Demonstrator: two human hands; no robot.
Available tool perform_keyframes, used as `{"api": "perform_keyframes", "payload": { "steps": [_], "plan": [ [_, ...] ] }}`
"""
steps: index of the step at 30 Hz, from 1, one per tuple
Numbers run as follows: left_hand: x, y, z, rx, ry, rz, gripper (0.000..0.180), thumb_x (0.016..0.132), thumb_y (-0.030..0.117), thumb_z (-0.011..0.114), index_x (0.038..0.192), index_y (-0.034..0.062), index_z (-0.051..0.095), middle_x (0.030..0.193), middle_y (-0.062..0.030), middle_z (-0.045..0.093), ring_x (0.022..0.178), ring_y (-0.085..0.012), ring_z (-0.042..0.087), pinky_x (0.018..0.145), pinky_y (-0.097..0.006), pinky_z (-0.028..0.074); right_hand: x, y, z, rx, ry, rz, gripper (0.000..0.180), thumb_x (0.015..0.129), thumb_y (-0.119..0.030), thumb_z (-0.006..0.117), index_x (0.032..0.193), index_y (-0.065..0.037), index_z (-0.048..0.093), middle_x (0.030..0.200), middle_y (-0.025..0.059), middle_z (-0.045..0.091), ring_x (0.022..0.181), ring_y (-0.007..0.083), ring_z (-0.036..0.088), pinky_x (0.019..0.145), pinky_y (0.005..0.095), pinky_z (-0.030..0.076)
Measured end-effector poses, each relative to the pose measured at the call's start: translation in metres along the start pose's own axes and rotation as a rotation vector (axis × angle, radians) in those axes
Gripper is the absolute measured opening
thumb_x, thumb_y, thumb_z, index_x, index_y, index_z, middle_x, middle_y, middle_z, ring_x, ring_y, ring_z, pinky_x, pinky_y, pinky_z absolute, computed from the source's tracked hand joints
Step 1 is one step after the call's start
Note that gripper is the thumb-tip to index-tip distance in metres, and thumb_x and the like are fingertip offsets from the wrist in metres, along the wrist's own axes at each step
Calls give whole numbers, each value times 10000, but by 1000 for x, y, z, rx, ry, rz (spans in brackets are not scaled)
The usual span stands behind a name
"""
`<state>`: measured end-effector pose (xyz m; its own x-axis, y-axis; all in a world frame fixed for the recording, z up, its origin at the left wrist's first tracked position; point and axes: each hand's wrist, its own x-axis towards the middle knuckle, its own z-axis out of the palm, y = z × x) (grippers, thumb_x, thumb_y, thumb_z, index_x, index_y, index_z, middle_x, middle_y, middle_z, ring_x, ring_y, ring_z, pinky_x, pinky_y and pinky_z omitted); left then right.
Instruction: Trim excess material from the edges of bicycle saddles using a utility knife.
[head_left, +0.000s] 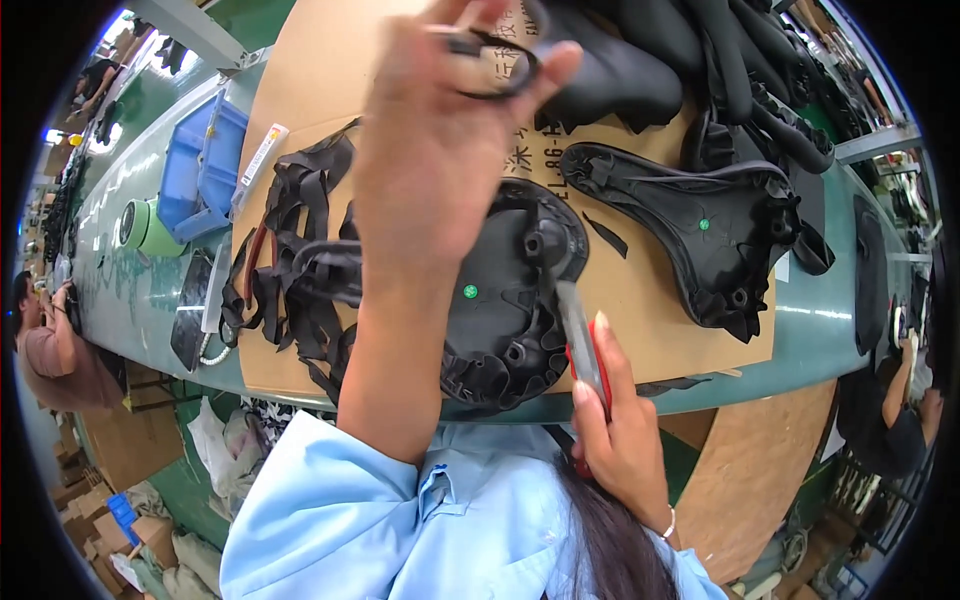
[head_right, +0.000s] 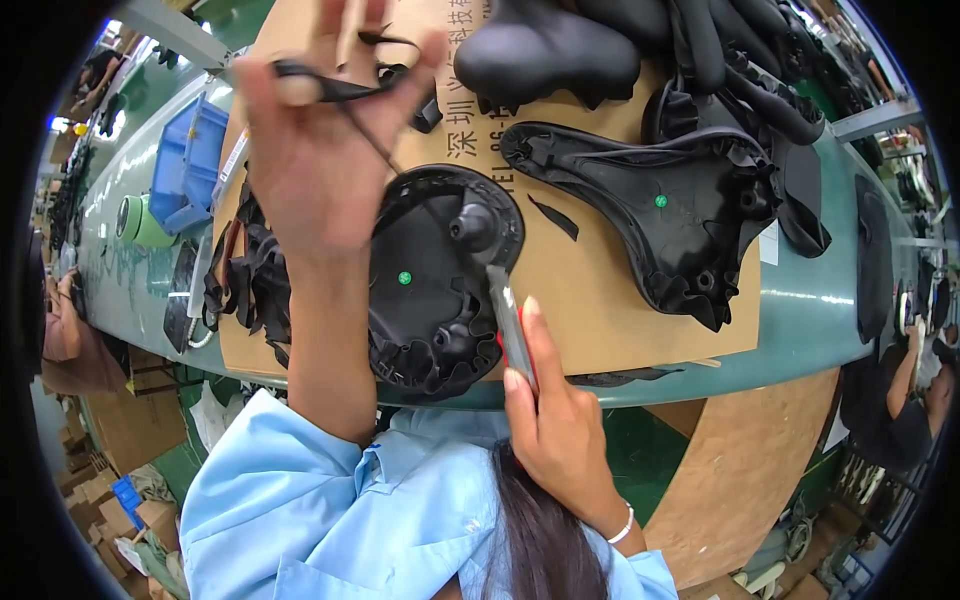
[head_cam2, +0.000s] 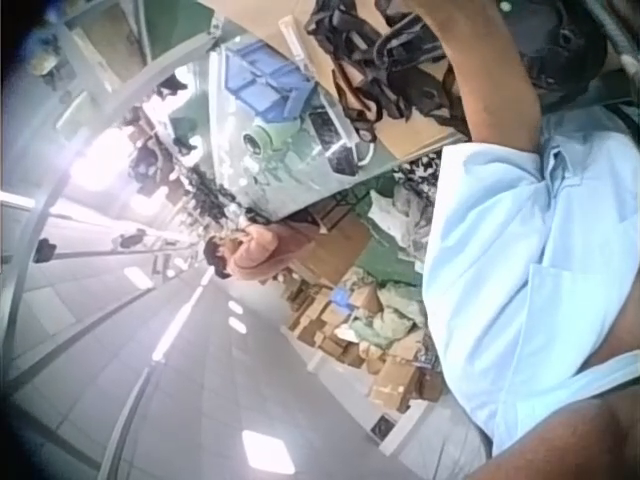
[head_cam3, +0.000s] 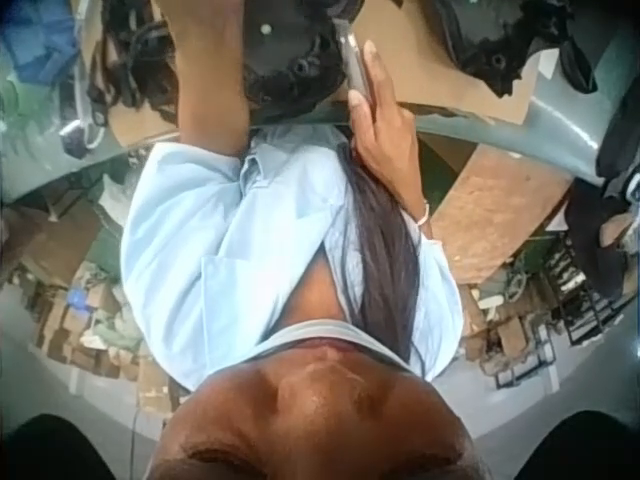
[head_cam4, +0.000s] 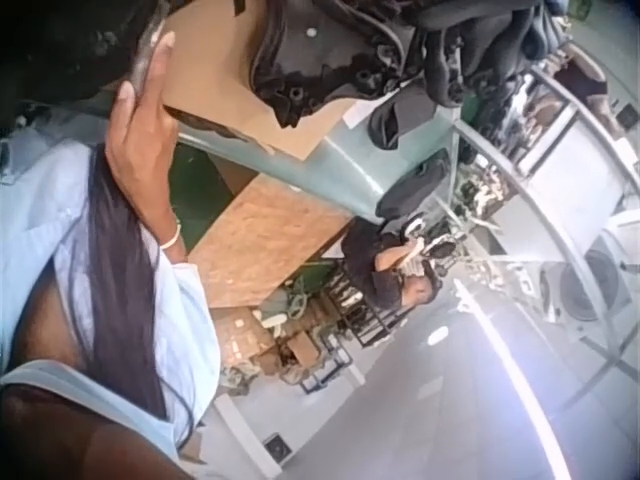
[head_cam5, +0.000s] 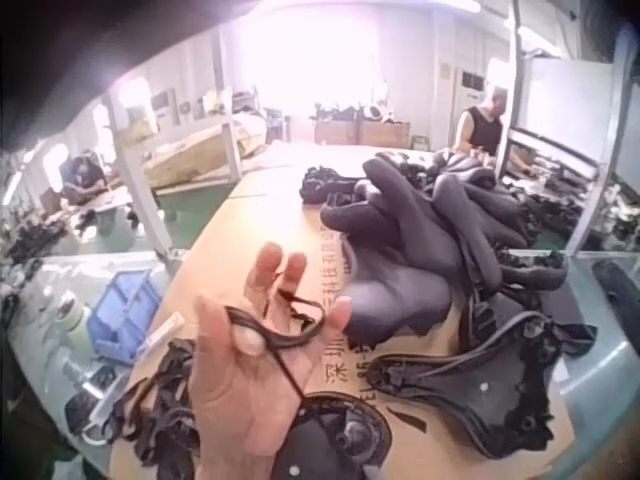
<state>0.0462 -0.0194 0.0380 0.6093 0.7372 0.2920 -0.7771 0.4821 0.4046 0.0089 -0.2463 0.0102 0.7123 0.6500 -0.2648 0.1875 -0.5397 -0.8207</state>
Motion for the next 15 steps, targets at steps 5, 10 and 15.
{"api": "perform_keyframes", "payload": {
  "steps": [5, 10, 15],
  "plan": [
    [-13, 35, -9, 1491, -683, -272, 237, 829, 190, 680, 996, 43, 600, 735, -28, 623, 718, -178, 577, 639, -332, 466, 9, -1, -35, -413, -101, -181, 569, 854, -54, 589, 1401, -153, 470, 930, 168, 685, 663, 339, 649, 598, 334, 493],
    [-32, 32, -42, 1915, -1168, 221, 163, 646, 135, 716, 725, 56, 598, 677, -43, 538, 783, -272, 525, 764, -382, 423, 43, -8, -43, -611, -63, -342, 539, 868, -101, 559, 1393, -197, 485, 600, 101, 585, 471, 273, 577, 478, 370, 438],
    [-21, 12, -72, 1620, -1006, 513, 162, 637, 79, 697, 590, 48, 545, 661, -53, 470, 699, -238, 453, 690, -367, 368, 41, 2, -43, 65, -333, 30, 502, 922, -125, 507, 1419, -160, 447, 574, 48, 529, 413, 110, 523, 437, 283, 441]
  ]
}}
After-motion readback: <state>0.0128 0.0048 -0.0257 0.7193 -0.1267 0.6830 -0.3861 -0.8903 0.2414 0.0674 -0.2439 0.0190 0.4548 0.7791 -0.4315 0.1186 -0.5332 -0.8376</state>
